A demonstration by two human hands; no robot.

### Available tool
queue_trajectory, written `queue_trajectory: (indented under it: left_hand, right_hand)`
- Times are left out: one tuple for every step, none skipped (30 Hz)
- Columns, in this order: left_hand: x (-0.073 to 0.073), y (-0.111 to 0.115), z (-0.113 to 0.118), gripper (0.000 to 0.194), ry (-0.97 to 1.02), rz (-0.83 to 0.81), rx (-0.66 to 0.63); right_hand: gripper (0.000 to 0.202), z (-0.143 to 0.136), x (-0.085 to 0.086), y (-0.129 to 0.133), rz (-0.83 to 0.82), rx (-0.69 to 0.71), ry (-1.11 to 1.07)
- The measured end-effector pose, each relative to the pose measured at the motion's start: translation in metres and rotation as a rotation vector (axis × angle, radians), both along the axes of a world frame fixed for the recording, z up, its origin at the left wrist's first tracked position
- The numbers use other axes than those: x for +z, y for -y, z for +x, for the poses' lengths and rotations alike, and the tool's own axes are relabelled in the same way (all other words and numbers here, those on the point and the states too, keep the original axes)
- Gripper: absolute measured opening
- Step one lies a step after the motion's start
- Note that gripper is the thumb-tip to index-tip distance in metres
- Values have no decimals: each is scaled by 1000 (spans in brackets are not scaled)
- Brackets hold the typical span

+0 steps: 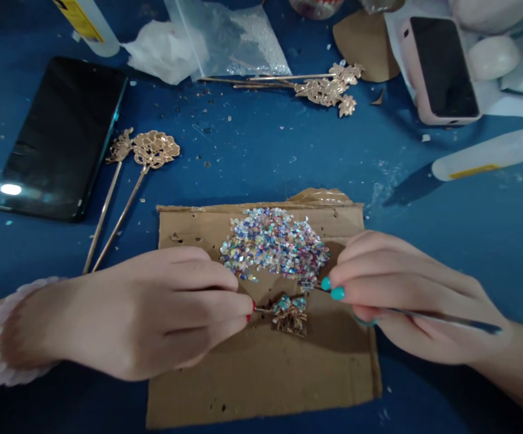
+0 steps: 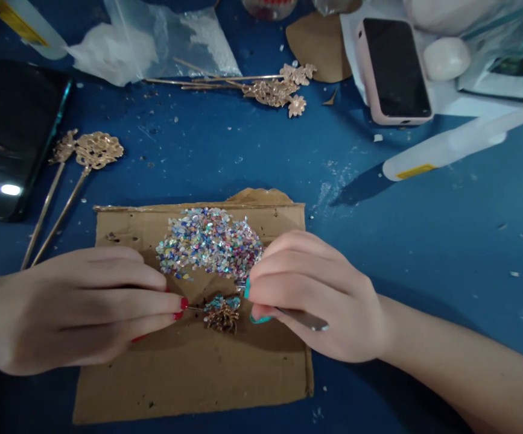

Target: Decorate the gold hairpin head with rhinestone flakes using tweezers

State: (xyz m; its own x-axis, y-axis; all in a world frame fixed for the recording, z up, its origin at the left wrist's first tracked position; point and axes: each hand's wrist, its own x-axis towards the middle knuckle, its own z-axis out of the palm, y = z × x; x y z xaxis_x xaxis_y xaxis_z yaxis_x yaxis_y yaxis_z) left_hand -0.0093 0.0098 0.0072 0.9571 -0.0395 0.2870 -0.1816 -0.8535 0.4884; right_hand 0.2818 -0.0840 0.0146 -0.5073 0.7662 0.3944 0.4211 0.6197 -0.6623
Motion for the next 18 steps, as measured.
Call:
queue_trajectory:
  left_hand:
    - [0, 0, 0, 25, 0, -3, 2]
    - [0, 0, 0, 25, 1, -4, 5]
    - [-1, 0, 0, 24, 7, -1, 7]
    - [-1, 1, 0, 24, 13, 4, 10]
    - [-1, 1, 0, 25, 17, 10, 11]
    - [-1, 1, 0, 26, 20, 14, 8]
    - [-1, 1, 0, 27, 17, 14, 3]
    - [-1, 1, 1, 28, 12, 11, 0]
    - [-1, 1, 1, 29, 3, 7, -1]
    - [-1, 1, 1, 29, -6, 4, -1]
    - [0, 1, 1, 29, -10, 5, 0]
    - [0, 1, 1, 29, -12, 9, -1]
    - [0, 1, 1, 28, -10, 15, -6]
    - [0, 1, 1, 28, -7, 20, -13]
    - [0, 1, 1, 28, -6, 20, -18]
    - [0, 1, 0, 29, -12, 14, -15]
    - [0, 1, 0, 29, -21, 8, -10]
    - [0, 1, -1, 30, -30, 1, -5]
  right_hand:
    - [12, -1, 0, 0, -6, 1, 5]
    - [12, -1, 0, 1, -9, 2, 11]
    - [11, -2, 0, 1, -13, 3, 21]
    - [10, -2, 0, 2, -10, 1, 29]
    - [9, -1, 0, 2, -6, -1, 35]
    - [9, -1, 1, 2, -4, -9, 41]
    - [8, 0, 1, 3, -5, -13, 44]
    - [9, 1, 1, 3, -7, -17, 46]
    - [9, 2, 1, 3, -11, -18, 48]
    - [10, 3, 2, 3, -10, -19, 48]
    - [11, 4, 2, 3, -14, -25, 51]
    - [11, 5, 2, 3, -16, -35, 52]
    - [11, 5, 2, 3, -20, -47, 55]
    - [12, 6, 3, 3, -27, -61, 57]
    - [12, 6, 3, 3, -33, -65, 57]
    - [12, 6, 3, 3, -39, -63, 57]
    - [12, 6, 3, 3, -40, -57, 55]
    - [12, 6, 3, 3, -36, -48, 56]
